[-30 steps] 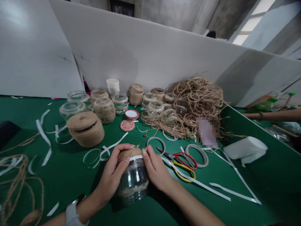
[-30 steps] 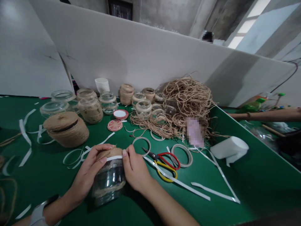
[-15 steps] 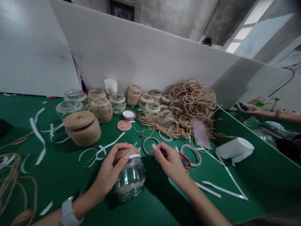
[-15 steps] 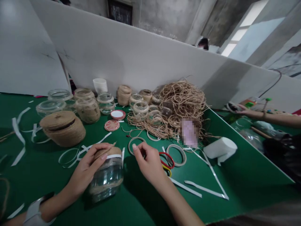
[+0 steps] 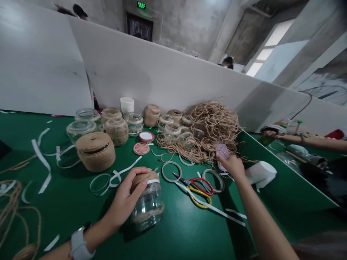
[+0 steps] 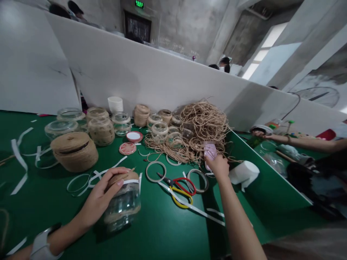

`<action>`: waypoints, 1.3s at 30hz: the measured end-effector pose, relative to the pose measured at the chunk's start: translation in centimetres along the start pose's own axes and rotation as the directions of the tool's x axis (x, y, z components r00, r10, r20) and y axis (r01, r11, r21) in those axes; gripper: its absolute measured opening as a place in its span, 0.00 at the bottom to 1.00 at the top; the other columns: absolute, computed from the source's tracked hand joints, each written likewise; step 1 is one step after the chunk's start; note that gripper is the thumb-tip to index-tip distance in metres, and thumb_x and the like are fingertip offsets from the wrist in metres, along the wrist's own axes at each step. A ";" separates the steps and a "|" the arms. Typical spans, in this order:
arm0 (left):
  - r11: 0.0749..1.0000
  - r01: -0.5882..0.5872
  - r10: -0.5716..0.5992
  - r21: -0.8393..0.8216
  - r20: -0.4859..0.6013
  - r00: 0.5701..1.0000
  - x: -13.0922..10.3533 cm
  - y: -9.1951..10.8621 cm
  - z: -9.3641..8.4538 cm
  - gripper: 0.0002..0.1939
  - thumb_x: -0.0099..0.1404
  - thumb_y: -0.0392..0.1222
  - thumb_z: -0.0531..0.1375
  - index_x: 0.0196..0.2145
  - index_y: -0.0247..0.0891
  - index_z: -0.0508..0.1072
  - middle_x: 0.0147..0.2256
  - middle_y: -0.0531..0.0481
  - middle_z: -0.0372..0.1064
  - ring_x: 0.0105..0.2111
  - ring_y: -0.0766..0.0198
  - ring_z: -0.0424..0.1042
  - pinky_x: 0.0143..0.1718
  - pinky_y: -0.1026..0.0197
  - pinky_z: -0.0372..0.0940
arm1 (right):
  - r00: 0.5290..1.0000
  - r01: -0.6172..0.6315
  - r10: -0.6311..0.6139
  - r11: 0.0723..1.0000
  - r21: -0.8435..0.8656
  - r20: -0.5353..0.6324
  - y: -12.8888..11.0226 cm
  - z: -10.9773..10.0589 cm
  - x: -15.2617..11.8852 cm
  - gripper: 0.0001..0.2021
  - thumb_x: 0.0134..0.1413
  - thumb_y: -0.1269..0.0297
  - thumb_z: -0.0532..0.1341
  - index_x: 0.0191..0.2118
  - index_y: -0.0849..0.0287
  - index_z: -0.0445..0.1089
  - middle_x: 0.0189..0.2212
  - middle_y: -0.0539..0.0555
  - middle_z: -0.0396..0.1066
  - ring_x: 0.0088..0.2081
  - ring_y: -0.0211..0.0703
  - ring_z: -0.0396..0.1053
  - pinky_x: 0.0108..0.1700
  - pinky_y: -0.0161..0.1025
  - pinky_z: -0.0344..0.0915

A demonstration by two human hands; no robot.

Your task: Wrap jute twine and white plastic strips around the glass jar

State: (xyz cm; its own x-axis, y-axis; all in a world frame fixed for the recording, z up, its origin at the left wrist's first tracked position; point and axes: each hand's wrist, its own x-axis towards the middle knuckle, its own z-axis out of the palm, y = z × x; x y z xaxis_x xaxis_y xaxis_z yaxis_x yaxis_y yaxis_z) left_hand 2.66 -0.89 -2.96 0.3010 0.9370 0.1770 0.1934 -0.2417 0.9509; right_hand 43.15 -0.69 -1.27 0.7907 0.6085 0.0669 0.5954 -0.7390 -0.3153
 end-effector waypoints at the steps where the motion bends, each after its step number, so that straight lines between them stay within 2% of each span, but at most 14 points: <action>1: 1.000 -0.001 0.001 0.001 0.000 1.000 0.0 0.0 0.0 0.12 0.68 0.49 0.56 0.46 0.42 0.70 0.49 0.45 0.73 0.53 0.51 0.71 0.56 0.49 0.65 | 1.000 -0.019 0.019 1.000 -0.002 0.008 -0.1 0.3 0.0 0.37 0.52 0.47 0.60 0.57 0.77 0.63 0.53 0.83 0.65 0.57 0.75 0.66 0.52 0.57 0.65; 5: 1.000 -0.005 0.005 0.000 0.002 1.000 0.0 0.2 0.0 0.12 0.68 0.49 0.55 0.45 0.42 0.70 0.49 0.44 0.73 0.52 0.51 0.71 0.57 0.48 0.64 | 0.999 -0.016 0.015 1.000 0.018 0.045 -0.5 0.8 -0.1 0.47 0.46 0.49 0.66 0.67 0.70 0.50 0.60 0.81 0.55 0.59 0.73 0.65 0.55 0.56 0.63; 9: 1.000 0.001 -0.001 -0.004 0.007 1.000 0.0 0.2 0.0 0.13 0.68 0.49 0.55 0.45 0.42 0.70 0.49 0.44 0.73 0.52 0.51 0.71 0.56 0.49 0.65 | 0.996 0.037 -0.042 0.997 0.062 0.076 0.1 -0.4 0.0 0.46 0.46 0.55 0.67 0.69 0.60 0.47 0.59 0.74 0.55 0.60 0.68 0.64 0.56 0.53 0.62; 12: 1.000 0.002 -0.002 0.005 0.006 1.000 -0.1 0.1 -0.1 0.13 0.68 0.49 0.56 0.46 0.42 0.70 0.49 0.45 0.73 0.52 0.51 0.71 0.56 0.49 0.65 | 0.995 0.067 -0.074 0.994 0.090 0.074 1.0 -2.5 -0.1 0.44 0.46 0.57 0.66 0.68 0.56 0.50 0.57 0.69 0.57 0.63 0.67 0.59 0.56 0.54 0.62; 14: 1.000 -0.002 0.002 0.014 -0.001 1.000 0.0 0.0 -0.1 0.12 0.68 0.49 0.56 0.46 0.42 0.71 0.49 0.45 0.73 0.52 0.51 0.71 0.56 0.50 0.66 | 0.989 0.123 -0.132 0.984 0.132 0.061 1.8 -4.5 -0.4 0.40 0.43 0.60 0.66 0.65 0.56 0.58 0.55 0.67 0.58 0.64 0.67 0.56 0.57 0.55 0.61; 17: 1.000 -0.002 0.003 0.027 -0.012 1.000 0.1 0.1 -0.1 0.12 0.67 0.48 0.56 0.45 0.42 0.71 0.49 0.45 0.73 0.52 0.51 0.72 0.55 0.50 0.66 | 0.979 0.184 -0.198 0.964 0.191 0.055 3.2 -7.4 -1.6 0.36 0.43 0.58 0.66 0.61 0.53 0.63 0.53 0.62 0.62 0.63 0.59 0.58 0.58 0.48 0.61; 21: 1.000 -0.001 0.002 0.031 -0.019 1.000 0.2 0.3 0.0 0.13 0.66 0.49 0.56 0.45 0.42 0.71 0.48 0.45 0.74 0.51 0.51 0.72 0.55 0.50 0.66 | 0.996 -0.003 -0.041 0.862 0.507 0.076 5.1 -9.3 -4.5 0.46 0.31 0.51 0.70 0.63 0.50 0.60 0.51 0.59 0.66 0.48 0.59 0.71 0.46 0.48 0.69; 24: 0.999 0.002 -0.001 0.036 -0.018 1.000 0.2 0.3 0.0 0.13 0.66 0.49 0.56 0.44 0.41 0.71 0.48 0.44 0.73 0.51 0.51 0.72 0.56 0.50 0.66 | 0.998 -0.006 0.044 0.788 0.616 -0.046 7.0 -8.8 -7.1 0.53 0.25 0.45 0.71 0.64 0.51 0.58 0.51 0.58 0.65 0.44 0.58 0.73 0.46 0.51 0.71; 27: 0.999 0.006 -0.005 0.034 -0.024 1.000 0.2 0.4 0.0 0.13 0.66 0.49 0.56 0.44 0.41 0.71 0.48 0.43 0.74 0.52 0.50 0.72 0.56 0.49 0.65 | 0.952 0.118 0.016 0.903 0.413 -0.305 9.3 -7.4 -9.4 0.50 0.28 0.40 0.67 0.63 0.55 0.62 0.49 0.62 0.63 0.57 0.70 0.64 0.54 0.58 0.68; 29: 1.000 0.002 -0.001 0.030 -0.029 1.000 0.2 0.4 0.0 0.13 0.66 0.49 0.56 0.44 0.41 0.71 0.48 0.43 0.74 0.52 0.49 0.72 0.57 0.48 0.65 | 0.917 0.152 -0.028 0.947 0.284 -0.398 10.7 -6.4 -10.6 0.48 0.34 0.39 0.64 0.63 0.61 0.63 0.44 0.67 0.66 0.61 0.74 0.58 0.59 0.61 0.63; 30: 1.000 0.000 0.001 0.028 -0.031 1.000 0.2 0.4 0.0 0.13 0.66 0.49 0.57 0.44 0.41 0.71 0.48 0.43 0.74 0.52 0.49 0.72 0.56 0.48 0.65 | 0.920 0.144 -0.026 0.951 0.275 -0.391 11.4 -5.9 -11.0 0.47 0.38 0.39 0.62 0.63 0.63 0.62 0.44 0.69 0.66 0.60 0.74 0.59 0.58 0.60 0.64; 33: 1.000 -0.007 0.008 0.019 -0.030 1.000 0.2 0.5 0.0 0.12 0.66 0.49 0.57 0.44 0.41 0.72 0.47 0.44 0.75 0.51 0.50 0.73 0.56 0.49 0.66 | 0.932 0.113 0.009 0.942 0.315 -0.363 13.2 -4.3 -11.8 0.48 0.39 0.39 0.62 0.65 0.62 0.60 0.47 0.74 0.65 0.57 0.75 0.64 0.54 0.59 0.68; 37: 1.000 -0.014 0.015 0.007 -0.024 1.000 0.1 0.4 0.0 0.11 0.67 0.47 0.57 0.44 0.42 0.72 0.48 0.45 0.74 0.51 0.51 0.73 0.55 0.50 0.67 | 0.937 0.120 -0.022 0.957 0.264 -0.348 15.8 -2.1 -11.6 0.47 0.40 0.36 0.59 0.66 0.56 0.58 0.45 0.72 0.66 0.58 0.73 0.63 0.56 0.57 0.65; 39: 1.000 -0.010 0.010 0.001 -0.020 1.000 0.0 0.3 -0.1 0.11 0.67 0.47 0.57 0.44 0.42 0.72 0.48 0.45 0.74 0.51 0.51 0.73 0.54 0.51 0.67 | 0.947 0.120 -0.052 0.972 0.200 -0.316 16.9 -1.3 -11.0 0.48 0.43 0.36 0.57 0.67 0.59 0.54 0.43 0.70 0.67 0.54 0.71 0.68 0.56 0.56 0.65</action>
State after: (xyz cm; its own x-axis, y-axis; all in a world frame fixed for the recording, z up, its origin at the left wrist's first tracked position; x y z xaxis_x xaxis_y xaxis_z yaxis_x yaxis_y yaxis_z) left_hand 2.67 -0.97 -2.64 0.2840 0.9395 0.1916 0.1909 -0.2513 0.9489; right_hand 44.67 -20.26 -6.14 0.7631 0.5237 0.3788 0.6455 -0.5875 -0.4881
